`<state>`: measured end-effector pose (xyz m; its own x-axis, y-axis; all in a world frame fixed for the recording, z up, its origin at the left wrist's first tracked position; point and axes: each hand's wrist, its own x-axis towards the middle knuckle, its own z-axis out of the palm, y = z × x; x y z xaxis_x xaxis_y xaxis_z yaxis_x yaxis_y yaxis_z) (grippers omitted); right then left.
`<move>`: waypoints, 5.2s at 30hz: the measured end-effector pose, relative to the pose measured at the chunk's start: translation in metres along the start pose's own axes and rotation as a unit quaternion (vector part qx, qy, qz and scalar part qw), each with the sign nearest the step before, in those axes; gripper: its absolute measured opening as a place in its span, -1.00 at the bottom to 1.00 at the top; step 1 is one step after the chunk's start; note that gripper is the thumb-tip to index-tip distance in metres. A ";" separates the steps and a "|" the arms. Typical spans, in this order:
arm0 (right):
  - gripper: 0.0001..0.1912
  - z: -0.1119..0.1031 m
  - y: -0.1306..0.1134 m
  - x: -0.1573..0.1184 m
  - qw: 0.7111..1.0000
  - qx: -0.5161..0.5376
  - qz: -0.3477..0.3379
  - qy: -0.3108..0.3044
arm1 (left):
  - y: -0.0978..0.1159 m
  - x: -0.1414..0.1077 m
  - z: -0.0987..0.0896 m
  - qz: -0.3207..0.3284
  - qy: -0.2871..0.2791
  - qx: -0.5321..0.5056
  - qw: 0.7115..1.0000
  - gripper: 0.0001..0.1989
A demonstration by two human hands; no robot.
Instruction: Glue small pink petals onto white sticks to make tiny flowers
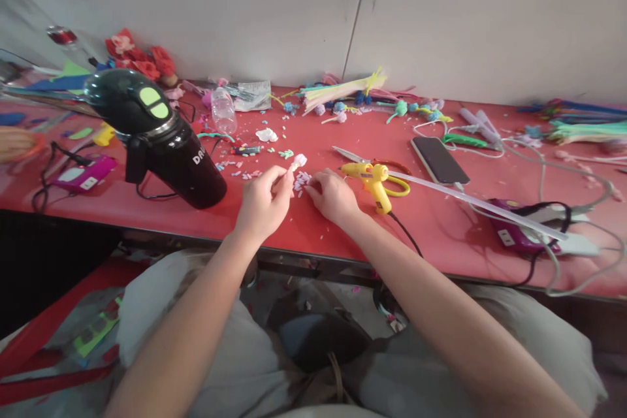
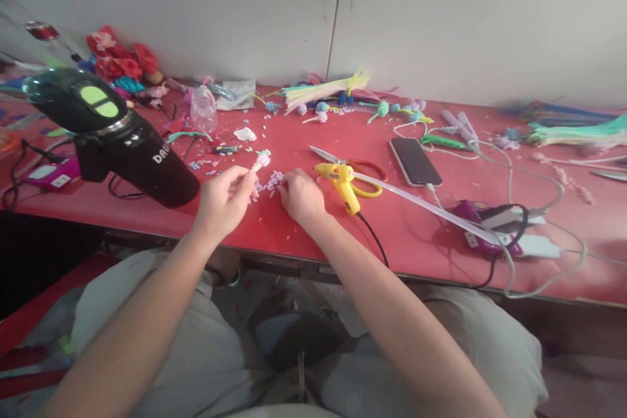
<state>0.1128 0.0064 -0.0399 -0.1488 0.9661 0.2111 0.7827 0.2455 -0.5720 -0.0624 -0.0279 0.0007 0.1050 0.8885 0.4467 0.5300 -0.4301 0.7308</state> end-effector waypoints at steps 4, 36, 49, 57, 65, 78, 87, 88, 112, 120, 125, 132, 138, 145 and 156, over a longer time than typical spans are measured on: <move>-0.88 -0.003 -0.003 -0.006 1.000 0.012 -0.015 0.004 | 0.003 -0.002 0.002 -0.005 0.007 -0.006 1.000 -0.69; -0.77 -0.046 -0.005 -0.085 0.864 0.481 0.107 0.105 | 0.036 -0.029 0.054 -0.011 -0.084 -0.113 0.990 -0.71; -0.72 -0.053 0.006 -0.081 0.829 0.551 0.092 0.002 | 0.038 -0.027 0.047 -0.050 -0.137 -0.207 0.967 -0.63; -0.74 -0.067 0.007 -0.084 0.910 0.404 0.060 0.067 | 0.033 -0.026 0.045 -0.064 -0.106 -0.150 0.981 -0.64; -0.79 -0.070 0.008 -0.083 0.943 0.302 0.006 0.142 | 0.034 -0.026 0.045 -0.050 -0.112 -0.134 0.983 -0.66; -0.81 -0.066 0.008 -0.083 0.961 0.231 0.002 0.154 | 0.034 -0.026 0.046 -0.024 -0.116 -0.108 0.987 -0.68; -0.82 -0.066 0.009 -0.083 0.964 0.207 -0.005 0.170 | 0.033 -0.028 0.044 -0.007 -0.115 -0.084 0.990 -0.68; -0.82 -0.066 0.009 -0.083 0.964 0.203 -0.007 0.170 | 0.033 -0.028 0.044 -0.006 -0.115 -0.083 0.990 -0.68; -0.79 -0.069 0.007 -0.082 0.960 0.197 -0.011 0.200 | 0.033 -0.028 0.044 0.033 -0.116 -0.067 0.990 -0.68; -0.86 -0.067 0.013 -0.083 0.938 0.296 0.050 0.172 | 0.031 -0.029 0.043 0.002 -0.121 -0.074 0.990 -0.68; -0.79 -0.063 0.016 -0.083 0.920 0.366 0.062 0.124 | 0.030 -0.029 0.043 -0.010 -0.132 -0.085 0.988 -0.68; -0.83 -0.065 0.012 -0.083 0.916 0.375 0.067 0.123 | 0.031 -0.030 0.043 -0.021 -0.153 -0.108 0.982 -0.68; -0.85 -0.066 0.010 -0.084 0.921 0.367 0.058 0.120 | 0.032 -0.029 0.043 -0.020 -0.163 -0.110 0.980 -0.64; -0.84 -0.065 0.009 -0.086 0.925 0.359 0.044 0.117 | 0.031 -0.029 0.044 -0.001 -0.153 -0.090 0.984 -0.69; -0.84 -0.064 0.006 -0.086 0.933 0.331 0.036 0.134 | 0.034 -0.032 0.044 -0.018 -0.149 -0.113 0.982 -0.72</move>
<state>0.1686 -0.0807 -0.0108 0.1162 0.9490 0.2929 0.2266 0.2618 -0.9381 -0.0112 -0.0641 -0.0117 0.3483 0.8971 0.2718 0.3417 -0.3915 0.8544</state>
